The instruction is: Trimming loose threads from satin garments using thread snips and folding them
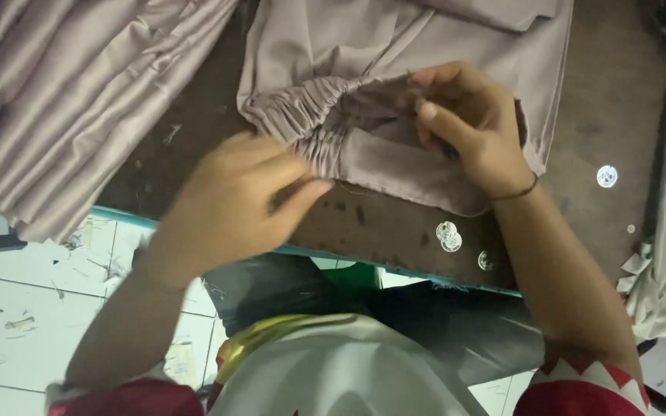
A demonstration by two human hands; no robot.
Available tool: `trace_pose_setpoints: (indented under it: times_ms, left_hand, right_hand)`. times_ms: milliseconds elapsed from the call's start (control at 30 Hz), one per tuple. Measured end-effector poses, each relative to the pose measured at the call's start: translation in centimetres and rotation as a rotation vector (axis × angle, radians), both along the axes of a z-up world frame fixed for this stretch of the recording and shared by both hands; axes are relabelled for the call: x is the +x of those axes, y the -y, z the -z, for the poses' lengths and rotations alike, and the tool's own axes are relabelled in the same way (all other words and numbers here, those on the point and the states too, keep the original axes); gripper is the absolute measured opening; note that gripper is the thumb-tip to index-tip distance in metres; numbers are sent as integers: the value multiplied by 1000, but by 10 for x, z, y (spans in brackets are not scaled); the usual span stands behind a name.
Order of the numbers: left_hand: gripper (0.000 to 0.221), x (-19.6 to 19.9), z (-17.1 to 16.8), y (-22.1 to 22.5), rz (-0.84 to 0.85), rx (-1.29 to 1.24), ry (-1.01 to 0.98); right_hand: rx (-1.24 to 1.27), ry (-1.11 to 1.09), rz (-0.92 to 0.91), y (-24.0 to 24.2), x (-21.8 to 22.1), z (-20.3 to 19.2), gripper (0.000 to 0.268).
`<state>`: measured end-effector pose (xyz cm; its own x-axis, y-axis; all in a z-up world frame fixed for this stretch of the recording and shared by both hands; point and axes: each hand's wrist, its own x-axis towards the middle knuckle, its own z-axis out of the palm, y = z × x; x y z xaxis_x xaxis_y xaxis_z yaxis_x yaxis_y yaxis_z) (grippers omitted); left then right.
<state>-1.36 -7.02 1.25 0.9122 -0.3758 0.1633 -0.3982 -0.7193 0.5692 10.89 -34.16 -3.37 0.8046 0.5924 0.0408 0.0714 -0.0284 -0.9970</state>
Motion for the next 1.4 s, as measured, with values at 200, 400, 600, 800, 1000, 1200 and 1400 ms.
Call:
trace_pose_setpoints:
  times_ms: [200, 400, 600, 800, 1000, 1200, 1400]
  left_hand:
    - [23, 59, 63, 32, -108, 42, 317]
    - [22, 74, 76, 33, -126, 37, 351]
    - [11, 74, 80, 21, -88, -89, 358]
    - [3, 68, 74, 16, -63, -168, 333]
    - [7, 67, 69, 19, -64, -239, 336]
    - [11, 65, 66, 21, -74, -254, 361]
    - [17, 65, 62, 24, -70, -226, 387]
  right_hand:
    - [19, -42, 82, 1, 4, 7, 21]
    - [47, -49, 49, 4, 7, 16, 24]
    - [2, -45, 28, 1, 7, 12, 25]
    - [-46, -2, 0, 0, 8, 9, 23]
    - [-124, 197, -26, -4, 2, 10, 27]
    - [-327, 718, 30, -18, -7, 5, 29]
    - [-507, 967, 112, -29, -6, 21, 24]
